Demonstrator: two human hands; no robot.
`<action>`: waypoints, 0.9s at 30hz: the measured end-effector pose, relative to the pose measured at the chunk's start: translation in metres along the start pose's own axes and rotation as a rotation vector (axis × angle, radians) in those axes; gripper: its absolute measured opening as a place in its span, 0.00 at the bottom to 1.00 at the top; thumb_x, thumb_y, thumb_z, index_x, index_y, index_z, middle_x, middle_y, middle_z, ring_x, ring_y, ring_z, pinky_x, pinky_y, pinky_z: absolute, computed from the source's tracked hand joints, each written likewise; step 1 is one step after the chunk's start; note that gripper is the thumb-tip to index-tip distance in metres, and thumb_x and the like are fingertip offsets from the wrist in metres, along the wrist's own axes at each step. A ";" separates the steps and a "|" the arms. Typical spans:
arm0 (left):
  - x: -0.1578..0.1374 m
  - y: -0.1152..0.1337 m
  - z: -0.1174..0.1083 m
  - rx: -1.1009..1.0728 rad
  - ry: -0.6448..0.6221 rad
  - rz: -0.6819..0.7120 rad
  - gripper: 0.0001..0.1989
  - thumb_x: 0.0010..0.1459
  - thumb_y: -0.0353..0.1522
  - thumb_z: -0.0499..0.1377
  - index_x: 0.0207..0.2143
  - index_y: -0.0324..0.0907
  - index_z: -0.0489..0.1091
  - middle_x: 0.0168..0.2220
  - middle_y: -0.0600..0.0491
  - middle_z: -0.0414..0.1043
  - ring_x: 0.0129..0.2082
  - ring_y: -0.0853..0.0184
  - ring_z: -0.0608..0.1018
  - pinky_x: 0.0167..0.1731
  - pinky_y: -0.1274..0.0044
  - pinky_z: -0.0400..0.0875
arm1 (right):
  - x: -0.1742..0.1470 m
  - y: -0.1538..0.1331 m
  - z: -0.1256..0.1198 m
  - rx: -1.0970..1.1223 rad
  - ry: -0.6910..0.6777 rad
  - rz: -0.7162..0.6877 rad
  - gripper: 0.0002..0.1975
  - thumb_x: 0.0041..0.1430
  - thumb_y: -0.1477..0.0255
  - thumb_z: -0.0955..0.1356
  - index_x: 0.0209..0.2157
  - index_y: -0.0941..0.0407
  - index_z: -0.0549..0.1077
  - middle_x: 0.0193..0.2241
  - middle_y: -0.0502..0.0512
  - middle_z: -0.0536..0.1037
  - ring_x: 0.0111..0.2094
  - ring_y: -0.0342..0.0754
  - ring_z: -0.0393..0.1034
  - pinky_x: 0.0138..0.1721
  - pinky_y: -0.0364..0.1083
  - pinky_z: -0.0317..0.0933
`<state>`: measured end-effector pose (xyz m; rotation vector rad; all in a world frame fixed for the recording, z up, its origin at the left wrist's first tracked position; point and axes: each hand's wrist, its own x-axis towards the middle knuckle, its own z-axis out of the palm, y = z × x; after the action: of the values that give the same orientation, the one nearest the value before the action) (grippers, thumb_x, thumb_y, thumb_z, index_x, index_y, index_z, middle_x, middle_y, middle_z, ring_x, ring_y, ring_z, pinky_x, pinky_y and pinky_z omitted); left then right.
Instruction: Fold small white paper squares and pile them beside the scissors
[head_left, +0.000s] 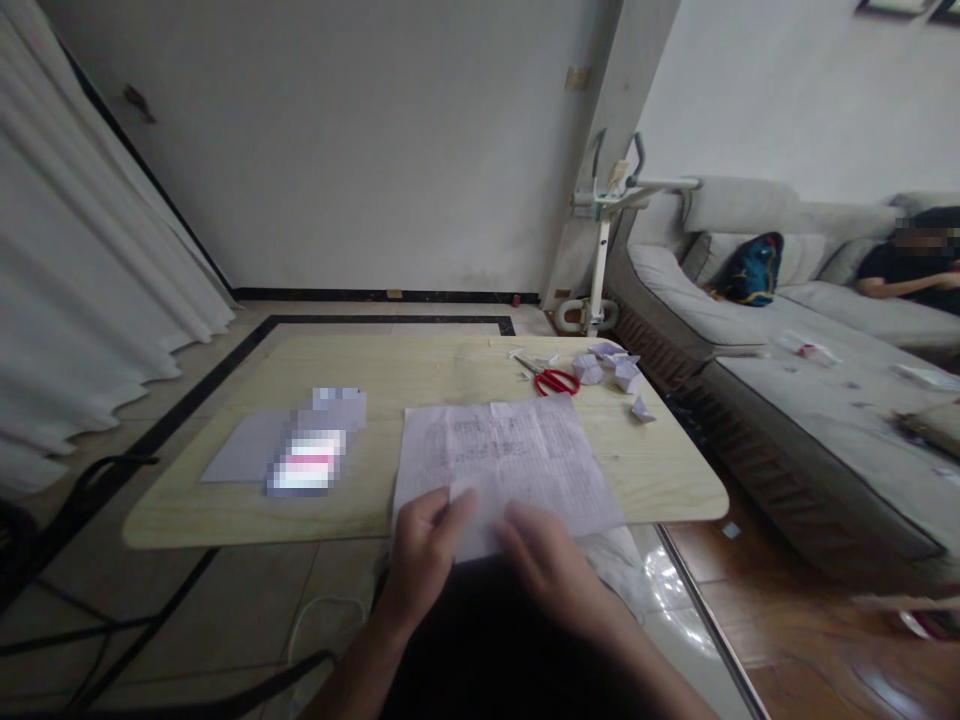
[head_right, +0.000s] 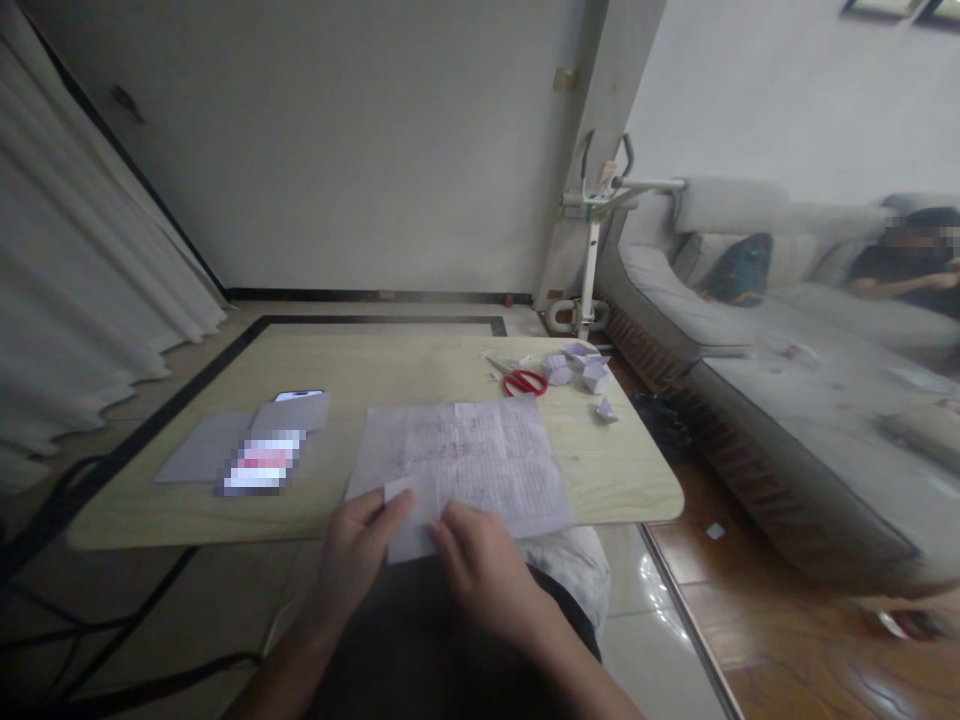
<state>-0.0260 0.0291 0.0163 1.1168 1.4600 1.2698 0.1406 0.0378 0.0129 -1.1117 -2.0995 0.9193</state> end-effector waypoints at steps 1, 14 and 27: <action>0.000 0.000 0.001 0.010 0.009 0.008 0.19 0.54 0.43 0.61 0.19 0.39 0.68 0.18 0.57 0.65 0.20 0.69 0.67 0.18 0.81 0.61 | 0.000 0.000 0.000 -0.001 0.008 0.000 0.15 0.70 0.67 0.59 0.27 0.54 0.63 0.24 0.50 0.69 0.25 0.45 0.61 0.29 0.44 0.55; 0.002 0.006 -0.003 -0.011 0.141 0.052 0.14 0.53 0.41 0.61 0.25 0.38 0.74 0.22 0.55 0.73 0.23 0.66 0.73 0.21 0.80 0.67 | 0.000 -0.003 -0.006 0.146 0.097 0.075 0.15 0.69 0.66 0.58 0.28 0.54 0.62 0.25 0.49 0.67 0.28 0.45 0.62 0.30 0.44 0.56; -0.004 -0.007 0.011 0.040 -0.198 -0.024 0.17 0.56 0.44 0.58 0.22 0.41 0.67 0.17 0.58 0.65 0.18 0.69 0.69 0.17 0.81 0.64 | 0.002 0.005 0.000 0.283 0.274 0.081 0.14 0.63 0.66 0.60 0.23 0.53 0.57 0.21 0.46 0.60 0.24 0.44 0.54 0.26 0.43 0.52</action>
<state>-0.0150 0.0273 0.0083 1.2120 1.3517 1.0847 0.1418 0.0416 0.0089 -1.1092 -1.6583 1.0036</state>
